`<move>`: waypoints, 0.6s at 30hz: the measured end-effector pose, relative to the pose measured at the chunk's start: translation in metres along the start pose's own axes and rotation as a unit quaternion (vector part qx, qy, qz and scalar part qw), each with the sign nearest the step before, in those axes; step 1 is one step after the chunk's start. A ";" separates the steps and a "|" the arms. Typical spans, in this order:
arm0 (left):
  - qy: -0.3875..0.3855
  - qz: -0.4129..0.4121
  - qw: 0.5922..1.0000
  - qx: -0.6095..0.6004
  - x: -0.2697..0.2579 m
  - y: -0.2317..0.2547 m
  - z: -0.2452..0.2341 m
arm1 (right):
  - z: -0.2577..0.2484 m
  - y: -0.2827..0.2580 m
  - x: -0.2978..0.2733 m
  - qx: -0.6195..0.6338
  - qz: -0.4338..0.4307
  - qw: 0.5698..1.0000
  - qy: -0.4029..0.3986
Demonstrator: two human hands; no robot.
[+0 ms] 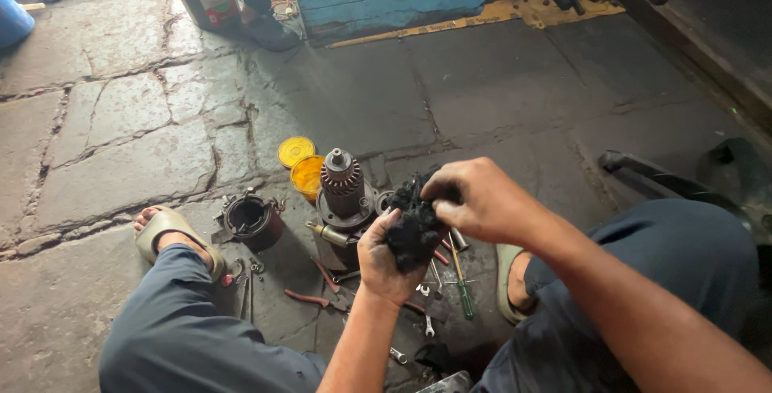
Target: The person disassembles and cleans a motor assembly by hand, removing various small components, springs, and gears using pliers and a screwdriver while working on a stone floor.
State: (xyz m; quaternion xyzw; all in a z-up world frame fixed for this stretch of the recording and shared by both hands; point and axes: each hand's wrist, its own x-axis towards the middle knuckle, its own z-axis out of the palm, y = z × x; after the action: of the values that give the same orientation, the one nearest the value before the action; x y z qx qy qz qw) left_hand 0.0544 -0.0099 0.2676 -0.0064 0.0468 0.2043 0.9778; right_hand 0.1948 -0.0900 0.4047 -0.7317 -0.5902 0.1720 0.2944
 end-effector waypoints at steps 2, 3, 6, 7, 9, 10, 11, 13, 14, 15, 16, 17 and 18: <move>0.027 0.007 1.000 0.012 -0.003 0.000 0.009 | -0.002 0.002 0.001 0.008 0.022 1.000 0.002; 0.041 0.012 0.999 0.018 -0.004 0.001 0.012 | -0.004 0.003 0.001 0.012 0.014 1.000 0.006; -0.005 0.028 0.999 0.031 -0.002 0.001 0.011 | 0.000 0.003 0.000 0.004 -0.049 0.999 0.023; -0.023 0.037 0.998 0.040 -0.001 0.002 0.008 | 0.002 0.002 0.000 -0.001 -0.076 0.997 0.029; -0.058 0.053 0.995 0.058 -0.001 0.003 0.002 | 0.009 -0.001 -0.001 0.006 -0.049 0.998 0.035; -0.065 0.055 0.994 0.061 -0.001 0.003 0.000 | 0.011 -0.002 -0.002 0.009 -0.035 0.999 0.039; -0.071 0.058 0.994 0.065 -0.002 0.003 -0.001 | 0.011 -0.002 -0.001 0.027 -0.021 0.999 0.038; -0.067 0.064 0.993 0.072 -0.002 0.002 0.002 | 0.009 -0.002 0.000 0.065 0.008 0.997 0.039; -0.058 0.068 0.993 0.074 -0.001 0.002 0.005 | 0.007 -0.002 0.000 0.072 0.021 0.996 0.045; -0.048 0.072 0.993 0.076 -0.001 0.001 0.008 | 0.004 -0.002 0.000 0.079 0.034 0.995 0.051; -0.045 0.075 0.993 0.073 -0.002 0.001 0.012 | 0.001 -0.002 0.001 0.085 0.046 0.994 0.055; -0.043 0.079 0.994 0.070 -0.003 0.002 0.015 | -0.003 -0.001 0.001 0.087 0.057 0.993 0.057; -0.040 0.084 0.993 0.067 -0.004 0.003 0.018 | -0.007 -0.001 0.001 0.090 0.067 0.992 0.057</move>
State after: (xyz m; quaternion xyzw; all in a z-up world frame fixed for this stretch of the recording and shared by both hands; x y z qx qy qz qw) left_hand 0.0513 -0.0076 0.2864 0.0711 0.0221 0.2818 0.9566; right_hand 0.1984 -0.0907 0.4104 -0.7486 -0.5041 0.2018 0.3805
